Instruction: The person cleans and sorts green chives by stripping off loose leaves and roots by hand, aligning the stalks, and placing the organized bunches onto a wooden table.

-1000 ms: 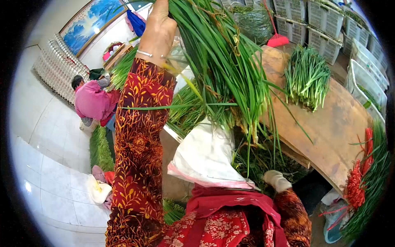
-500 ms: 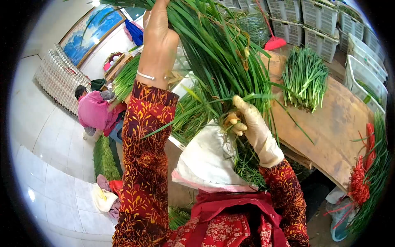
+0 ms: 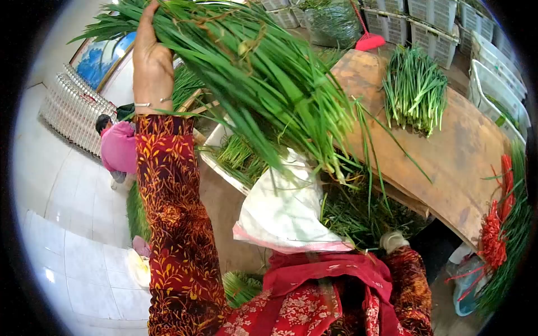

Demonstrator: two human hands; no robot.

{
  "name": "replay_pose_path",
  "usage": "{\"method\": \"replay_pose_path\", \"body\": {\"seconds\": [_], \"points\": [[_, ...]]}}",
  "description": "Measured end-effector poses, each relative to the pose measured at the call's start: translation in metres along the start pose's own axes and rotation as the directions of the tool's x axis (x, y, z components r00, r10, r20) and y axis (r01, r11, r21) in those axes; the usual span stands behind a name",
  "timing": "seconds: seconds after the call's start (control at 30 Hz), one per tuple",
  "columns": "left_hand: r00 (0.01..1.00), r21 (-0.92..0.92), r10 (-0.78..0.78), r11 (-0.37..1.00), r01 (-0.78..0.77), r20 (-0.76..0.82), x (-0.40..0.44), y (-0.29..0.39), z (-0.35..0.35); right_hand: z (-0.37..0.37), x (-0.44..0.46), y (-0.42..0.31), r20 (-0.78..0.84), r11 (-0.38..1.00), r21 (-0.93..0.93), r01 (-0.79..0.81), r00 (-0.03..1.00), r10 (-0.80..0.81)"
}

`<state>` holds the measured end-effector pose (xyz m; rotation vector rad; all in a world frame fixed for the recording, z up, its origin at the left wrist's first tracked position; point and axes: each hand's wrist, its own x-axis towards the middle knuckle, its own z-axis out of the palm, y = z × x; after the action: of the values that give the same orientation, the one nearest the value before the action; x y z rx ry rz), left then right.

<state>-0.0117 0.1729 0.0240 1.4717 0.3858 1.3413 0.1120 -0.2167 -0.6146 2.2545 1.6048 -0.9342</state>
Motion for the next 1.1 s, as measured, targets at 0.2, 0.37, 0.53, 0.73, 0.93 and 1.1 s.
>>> {"method": "replay_pose_path", "body": {"seconds": [0.2, 0.37, 0.53, 0.73, 0.93, 1.1], "points": [[0.998, -0.111, 0.03, 0.994, -0.024, 0.049, -0.026, 0.021, 0.016, -0.297, -0.145, -0.073, -0.483, 0.8, 0.588, 0.12, 0.845, 0.229], [0.991, -0.071, 0.125, 0.99, -0.122, 0.046, -0.022, 0.023, 0.002, -0.351, -0.091, -0.104, -0.828, -0.156, 0.552, 0.819, 0.561, 0.015], [0.937, 0.075, 0.322, 0.94, -0.334, 0.133, -0.025, 0.027, -0.001, -0.293, -0.079, -0.156, -0.738, -0.633, 0.613, 0.472, 0.628, -0.247], [0.839, 0.061, 0.219, 0.957, -0.285, 0.497, -0.087, 0.03, 0.006, -0.291, -0.135, -0.162, -0.604, -0.353, 0.797, 0.491, 0.67, -0.431], [0.936, -0.048, 0.318, 0.948, -0.315, 0.152, -0.057, 0.019, -0.01, -0.174, -0.074, -0.117, -0.366, 0.66, 0.685, 0.31, 0.929, -0.057], [0.834, -0.348, 0.187, 0.937, 0.007, 0.52, 0.048, 0.037, -0.074, -0.169, -0.077, -0.06, 0.231, 0.963, 0.212, -0.167, 0.966, 0.117]]}}
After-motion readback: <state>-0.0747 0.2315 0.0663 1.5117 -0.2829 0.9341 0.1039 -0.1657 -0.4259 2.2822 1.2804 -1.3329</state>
